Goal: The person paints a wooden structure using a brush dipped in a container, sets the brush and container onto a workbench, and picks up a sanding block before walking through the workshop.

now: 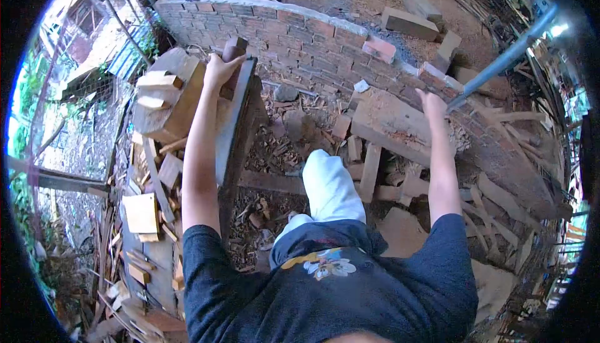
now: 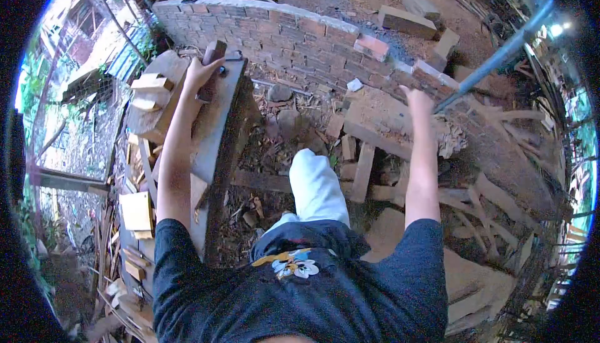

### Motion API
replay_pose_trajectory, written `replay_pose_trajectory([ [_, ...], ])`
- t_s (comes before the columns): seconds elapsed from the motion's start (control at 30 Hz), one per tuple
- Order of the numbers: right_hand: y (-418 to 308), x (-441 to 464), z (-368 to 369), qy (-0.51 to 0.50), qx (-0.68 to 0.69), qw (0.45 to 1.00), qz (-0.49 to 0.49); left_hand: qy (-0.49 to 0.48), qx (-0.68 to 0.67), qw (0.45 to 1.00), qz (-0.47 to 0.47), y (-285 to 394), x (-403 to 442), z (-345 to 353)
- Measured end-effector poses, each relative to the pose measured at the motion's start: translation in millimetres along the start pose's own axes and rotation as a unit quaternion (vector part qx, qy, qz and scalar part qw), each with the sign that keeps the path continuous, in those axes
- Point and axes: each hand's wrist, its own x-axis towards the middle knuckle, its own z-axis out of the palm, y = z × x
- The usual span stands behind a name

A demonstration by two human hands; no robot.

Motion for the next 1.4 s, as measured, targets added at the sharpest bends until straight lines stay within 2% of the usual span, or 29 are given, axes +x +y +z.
replay_pose_trajectory([
  [0.07,5.0,43.5,21.9,0.099,0.019,0.991,0.087,0.017,0.082,0.996,0.030,-10.2,41.1,16.8],
  [0.13,26.1,112.9,71.0,0.077,0.079,0.993,0.045,0.018,0.093,0.994,0.057,-22.3,75.1,38.7],
  [0.2,5.1,146.2,59.8,0.095,0.101,0.990,-0.001,0.012,0.120,0.992,0.046,-22.4,100.1,53.3],
  [0.27,30.6,225.0,115.0,0.080,0.031,0.996,-0.002,0.016,0.126,0.991,0.040,-37.8,151.6,72.9],
  [0.3,45.0,274.9,137.8,0.007,-0.001,1.000,0.021,0.007,0.135,0.991,0.016,-41.6,184.6,78.3],
  [0.37,41.3,352.6,160.1,0.083,0.099,0.989,0.067,0.035,0.160,0.986,-0.013,-34.6,270.4,81.2],
  [0.4,33.7,391.2,160.1,0.163,-0.021,0.986,0.015,0.032,0.154,0.986,-0.046,-27.8,307.1,85.2],
  [0.43,53.8,471.2,218.1,0.151,-0.023,0.986,0.067,0.064,0.165,0.983,-0.050,-23.7,351.9,93.6],
  [0.47,12.2,484.2,182.6,0.084,0.185,0.977,0.069,0.081,0.192,0.976,-0.060,-25.8,389.3,90.3],
  [0.5,-35.8,507.3,143.9,-0.007,0.124,0.989,0.080,0.085,0.216,0.971,-0.056,-15.4,414.5,82.7],
  [0.53,-63.8,528.1,118.0,-0.108,0.042,0.989,0.090,0.136,0.223,0.965,-0.041,-1.8,432.5,78.2],
  [0.6,-105.6,587.9,127.3,-0.095,-0.058,0.990,-0.089,0.104,0.227,0.967,-0.048,23.1,452.7,61.6],
  [0.67,-174.8,625.8,95.6,-0.070,0.051,0.985,-0.152,0.127,0.259,0.957,-0.028,39.2,457.6,38.8],
  [0.73,-239.4,671.8,108.8,-0.039,0.156,0.960,-0.229,0.168,0.205,0.964,-0.008,28.2,459.1,21.6],
  [0.77,-280.5,671.1,100.0,-0.026,0.221,0.936,-0.272,0.174,0.174,0.968,-0.045,28.4,454.3,11.6],
  [0.8,-319.7,658.4,83.6,-0.035,0.256,0.920,-0.296,0.190,0.148,0.970,-0.045,17.6,451.8,4.1],
  [0.83,-352.7,654.8,84.2,-0.114,0.300,0.895,-0.310,0.192,0.124,0.969,-0.092,4.7,448.9,-0.3],
  [0.87,-384.5,640.8,77.8,-0.121,0.311,0.878,-0.344,0.198,0.099,0.966,-0.136,-9.2,451.0,-6.4],
  [0.93,-431.1,630.1,86.6,-0.062,0.243,0.835,-0.491,0.249,0.033,0.959,-0.133,-37.4,447.8,-12.5],
  [1.0,-470.1,630.4,89.2,-0.103,0.189,0.789,-0.575,0.254,-0.052,0.948,-0.185,-74.4,452.0,-20.5],
  [1.07,-506.8,650.4,103.6,-0.159,0.193,0.766,-0.592,0.288,-0.142,0.927,-0.195,-106.5,457.4,-26.3],
  [1.13,-555.9,677.0,99.6,-0.195,0.145,0.782,-0.574,0.324,-0.177,0.901,-0.227,-118.5,462.0,-43.4],
  [1.17,-586.2,690.2,97.1,-0.184,0.141,0.773,-0.591,0.350,-0.212,0.881,-0.239,-128.6,465.5,-51.1],
  [1.2,-614.2,702.8,94.0,-0.212,0.189,0.797,-0.533,0.380,-0.190,0.868,-0.256,-137.1,467.3,-60.0],
  [1.27,-688.1,720.1,70.8,-0.272,0.261,0.833,-0.405,0.438,-0.255,0.816,-0.278,-140.6,471.4,-77.5],
  [1.33,-770.3,739.4,86.9,-0.241,0.299,0.806,-0.450,0.455,-0.275,0.797,-0.287,-167.4,472.2,-101.3],
  [1.37,-813.1,742.1,95.5,-0.266,0.346,0.756,-0.488,0.444,-0.301,0.792,-0.291,-176.6,468.5,-111.3],
  [1.4,-852.1,703.3,44.3,-0.225,0.375,0.711,-0.550,0.445,-0.295,0.788,-0.307,-174.4,469.1,-122.4],
])
